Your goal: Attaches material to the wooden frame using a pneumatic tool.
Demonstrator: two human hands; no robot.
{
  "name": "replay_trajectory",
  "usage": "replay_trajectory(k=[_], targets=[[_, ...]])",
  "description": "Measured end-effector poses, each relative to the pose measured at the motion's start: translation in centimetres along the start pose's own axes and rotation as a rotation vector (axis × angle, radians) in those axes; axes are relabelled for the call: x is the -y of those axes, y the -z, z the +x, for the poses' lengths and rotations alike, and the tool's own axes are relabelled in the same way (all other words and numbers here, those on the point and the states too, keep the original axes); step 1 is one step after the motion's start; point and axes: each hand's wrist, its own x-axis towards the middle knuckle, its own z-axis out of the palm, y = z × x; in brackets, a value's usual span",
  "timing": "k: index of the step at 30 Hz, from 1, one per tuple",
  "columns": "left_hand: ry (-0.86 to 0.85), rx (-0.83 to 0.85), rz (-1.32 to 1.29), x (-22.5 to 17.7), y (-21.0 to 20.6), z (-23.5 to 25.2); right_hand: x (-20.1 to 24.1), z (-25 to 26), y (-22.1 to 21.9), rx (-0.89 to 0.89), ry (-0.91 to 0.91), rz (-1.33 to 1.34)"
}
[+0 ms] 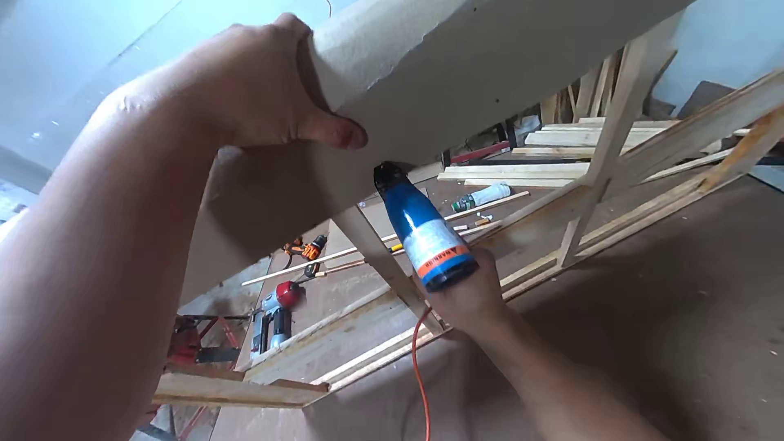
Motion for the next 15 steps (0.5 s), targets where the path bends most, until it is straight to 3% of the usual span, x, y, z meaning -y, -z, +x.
replay_trajectory(k=[4, 9, 12, 15], targets=[[0.012, -0.04, 0.142, -1.7, -0.3, 0.6, 1.1, 2.1, 0.8, 0.079, -0.135, -0.019], [-0.03, -0.102, 0.11, 0.6, -0.2, 1.3, 0.8, 0.9, -0.9, 0.072, -0.184, 0.01], [-0.114, -0.128, -0.057, 1.5, -0.2, 1.5, 0.8, -0.2, -1.1, 0.039, -0.149, 0.068], [-0.015, -0.037, -0.166, 1.8, -0.2, 2.5, 1.5, -0.2, -1.7, 0.065, -0.139, 0.096]])
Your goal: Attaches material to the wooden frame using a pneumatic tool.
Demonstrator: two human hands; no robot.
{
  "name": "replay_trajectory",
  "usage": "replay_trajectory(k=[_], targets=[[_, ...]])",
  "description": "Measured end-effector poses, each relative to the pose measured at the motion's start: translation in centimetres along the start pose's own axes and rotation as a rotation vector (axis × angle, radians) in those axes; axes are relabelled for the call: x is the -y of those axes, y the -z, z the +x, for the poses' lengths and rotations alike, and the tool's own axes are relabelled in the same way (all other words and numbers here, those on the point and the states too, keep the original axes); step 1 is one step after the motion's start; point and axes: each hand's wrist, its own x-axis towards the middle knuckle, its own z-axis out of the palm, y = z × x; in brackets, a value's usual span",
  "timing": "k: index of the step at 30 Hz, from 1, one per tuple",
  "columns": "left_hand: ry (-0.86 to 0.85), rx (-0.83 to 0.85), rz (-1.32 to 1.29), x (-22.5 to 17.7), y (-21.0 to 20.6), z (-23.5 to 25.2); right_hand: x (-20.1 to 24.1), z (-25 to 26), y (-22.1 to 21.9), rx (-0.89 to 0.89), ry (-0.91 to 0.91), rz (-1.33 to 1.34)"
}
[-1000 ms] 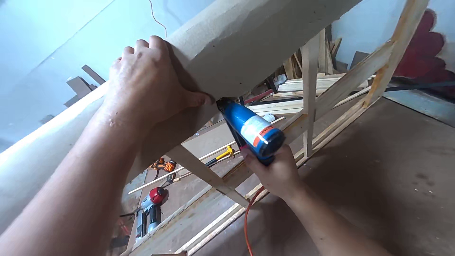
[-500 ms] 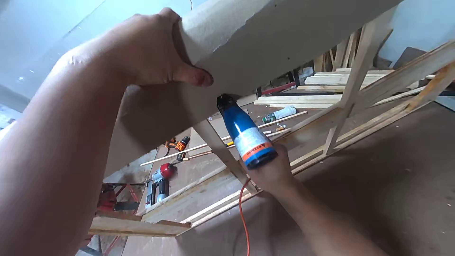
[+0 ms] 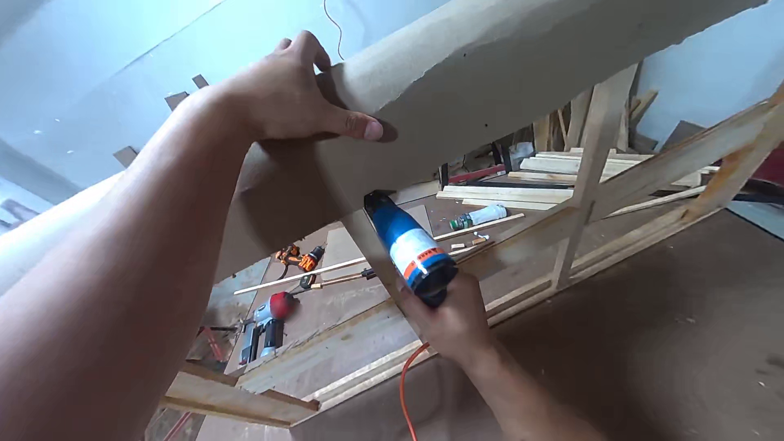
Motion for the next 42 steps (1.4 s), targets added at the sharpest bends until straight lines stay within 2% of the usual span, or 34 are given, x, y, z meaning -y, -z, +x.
replay_trajectory(k=[3, 7, 14, 20, 29, 35, 42], targets=[[0.072, 0.136, 0.072, -0.3, -0.3, 1.1, -0.3, 0.1, -1.0, -0.007, 0.019, -0.001], [0.058, 0.063, 0.13, -1.0, -0.5, 0.1, -0.4, 0.2, -1.4, -0.068, 0.122, -0.02], [0.016, 0.022, 0.145, -0.6, -0.8, 0.0, 0.6, 0.4, -0.7, -0.045, 0.096, -0.12], [0.045, 0.006, 0.161, -1.9, -0.3, -1.2, -0.2, 1.2, 2.0, -0.15, 0.12, -0.077], [0.055, 0.01, 0.146, -2.3, -0.1, -1.8, -0.8, 2.2, 5.8, -0.128, 0.071, -0.124], [0.055, 0.006, 0.151, -2.1, -0.2, -1.8, -0.2, 0.8, 4.2, -0.046, 0.061, -0.076], [0.046, 0.003, 0.161, -2.3, -0.2, -2.0, -1.1, 1.4, 5.0, -0.115, 0.094, -0.065]])
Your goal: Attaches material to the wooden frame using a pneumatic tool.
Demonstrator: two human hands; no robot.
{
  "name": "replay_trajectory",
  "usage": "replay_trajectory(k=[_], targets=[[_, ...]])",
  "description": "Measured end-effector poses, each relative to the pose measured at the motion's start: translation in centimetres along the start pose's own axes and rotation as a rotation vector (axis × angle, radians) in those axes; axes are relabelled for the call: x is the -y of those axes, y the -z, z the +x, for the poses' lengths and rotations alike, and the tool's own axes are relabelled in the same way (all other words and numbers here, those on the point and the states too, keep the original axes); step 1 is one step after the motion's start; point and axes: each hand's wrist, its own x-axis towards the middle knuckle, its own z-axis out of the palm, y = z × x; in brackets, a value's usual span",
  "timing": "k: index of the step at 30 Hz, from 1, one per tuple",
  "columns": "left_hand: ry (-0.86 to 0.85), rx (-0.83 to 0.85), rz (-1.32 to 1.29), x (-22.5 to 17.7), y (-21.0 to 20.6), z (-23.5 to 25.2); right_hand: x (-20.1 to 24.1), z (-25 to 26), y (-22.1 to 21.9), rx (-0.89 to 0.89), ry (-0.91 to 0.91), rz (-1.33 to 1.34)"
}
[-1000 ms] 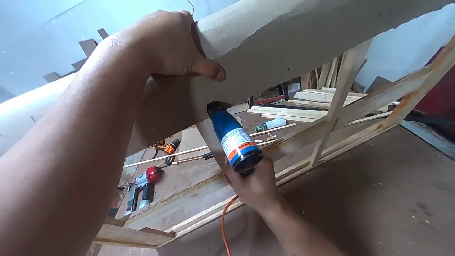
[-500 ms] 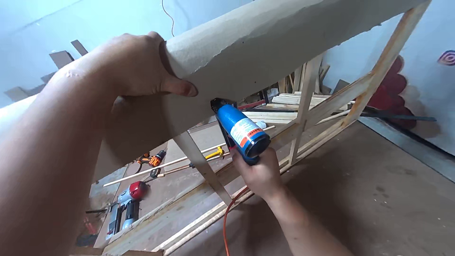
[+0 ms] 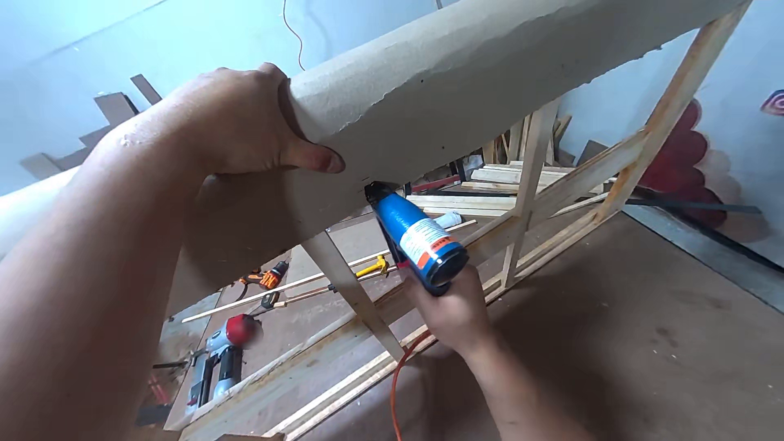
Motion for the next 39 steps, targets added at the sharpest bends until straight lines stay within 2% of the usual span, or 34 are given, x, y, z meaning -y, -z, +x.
replay_trajectory(k=[5, 8, 10, 12, 14, 18, 20, 25, 29, 32, 34, 39], targets=[[-0.003, 0.003, 0.004, 0.3, 0.0, 0.1, -1.4, 1.9, 2.8, -0.043, 0.01, -0.139], [-0.016, -0.011, 0.001, 0.3, -0.1, -0.1, -3.0, 3.3, 6.0, -0.024, -0.042, 0.059], [-0.035, -0.016, 0.001, 0.3, 0.2, -0.5, -4.0, 4.4, 8.6, -0.018, -0.015, 0.085], [-0.066, 0.023, -0.019, 0.2, 1.0, -0.3, -4.5, 5.2, 10.6, -0.014, 0.055, -0.014], [-0.12, 0.052, -0.058, -1.9, 2.0, 1.7, -4.3, 5.7, 11.6, -0.027, 0.09, -0.116], [-0.168, 0.101, -0.099, -10.4, 2.3, 7.1, -3.3, 5.8, 11.6, -0.009, 0.059, -0.192], [-0.126, 0.079, -0.069, -12.1, 1.9, 8.1, -3.0, 5.9, 10.9, -0.016, 0.021, -0.205], [-0.064, 0.079, -0.06, -11.8, 1.5, 8.3, -2.2, 6.7, 10.4, 0.066, -0.136, -0.158], [-0.086, 0.086, -0.074, -12.1, 1.6, 8.3, -2.8, 6.3, 10.6, 0.038, -0.102, -0.159], [-0.074, 0.082, -0.069, -12.0, 1.7, 8.1, -4.0, 6.9, 12.2, -0.035, -0.021, -0.147], [-0.055, 0.085, -0.072, -12.2, 2.0, 7.9, -4.8, 7.7, 13.5, -0.078, -0.038, -0.143], [-0.047, 0.085, -0.06, -12.4, 1.8, 7.9, -4.9, 8.0, 13.8, -0.024, -0.059, -0.122]])
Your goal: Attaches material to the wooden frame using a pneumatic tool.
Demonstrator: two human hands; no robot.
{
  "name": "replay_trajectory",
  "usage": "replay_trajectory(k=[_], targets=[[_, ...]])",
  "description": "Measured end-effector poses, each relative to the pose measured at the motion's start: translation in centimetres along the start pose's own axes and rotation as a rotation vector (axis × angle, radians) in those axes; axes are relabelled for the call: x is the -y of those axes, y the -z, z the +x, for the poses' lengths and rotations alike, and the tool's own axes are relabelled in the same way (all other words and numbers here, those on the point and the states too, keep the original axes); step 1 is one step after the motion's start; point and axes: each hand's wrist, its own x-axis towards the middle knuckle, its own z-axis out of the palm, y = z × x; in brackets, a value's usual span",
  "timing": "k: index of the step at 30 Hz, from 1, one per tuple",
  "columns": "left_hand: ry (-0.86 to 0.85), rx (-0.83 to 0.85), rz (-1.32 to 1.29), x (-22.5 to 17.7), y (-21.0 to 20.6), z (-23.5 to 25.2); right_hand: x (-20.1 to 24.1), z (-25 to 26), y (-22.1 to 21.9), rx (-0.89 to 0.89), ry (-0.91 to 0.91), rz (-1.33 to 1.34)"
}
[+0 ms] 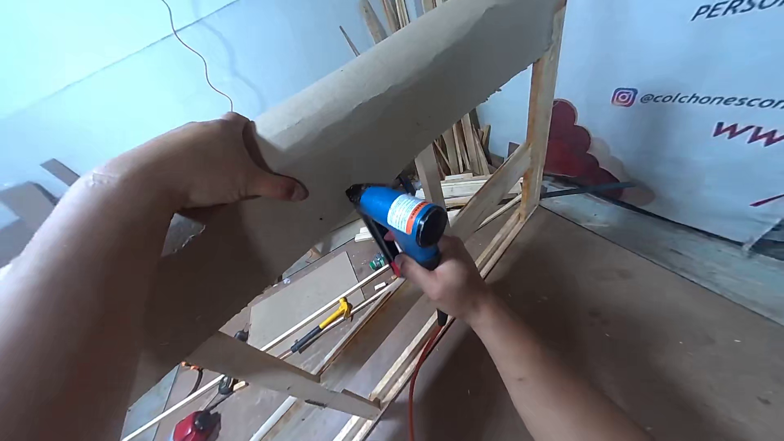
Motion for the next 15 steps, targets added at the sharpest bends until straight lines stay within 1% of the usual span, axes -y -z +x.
replay_trajectory(k=[3, 6, 8, 10, 12, 15], targets=[[0.0, -0.003, -0.013, 0.1, 0.0, -0.1, -0.1, 0.0, -0.6, 0.048, -0.034, -0.007], [-0.013, -0.005, -0.004, 0.3, 0.0, 0.0, 0.1, 0.4, -0.2, 0.082, -0.071, -0.009], [-0.017, -0.003, -0.006, 0.2, -0.2, -0.1, 0.0, 0.2, 0.4, 0.069, -0.04, -0.009], [-0.021, -0.01, -0.015, 0.0, 0.0, -0.1, -0.4, 0.2, 1.2, 0.016, -0.011, 0.037], [-0.028, -0.012, -0.02, 0.2, 0.1, -0.4, -0.9, 0.3, 1.9, -0.02, -0.052, 0.114], [-0.061, 0.031, -0.002, -0.2, 0.8, -0.2, -1.5, 0.9, 2.5, -0.027, -0.091, 0.101]])
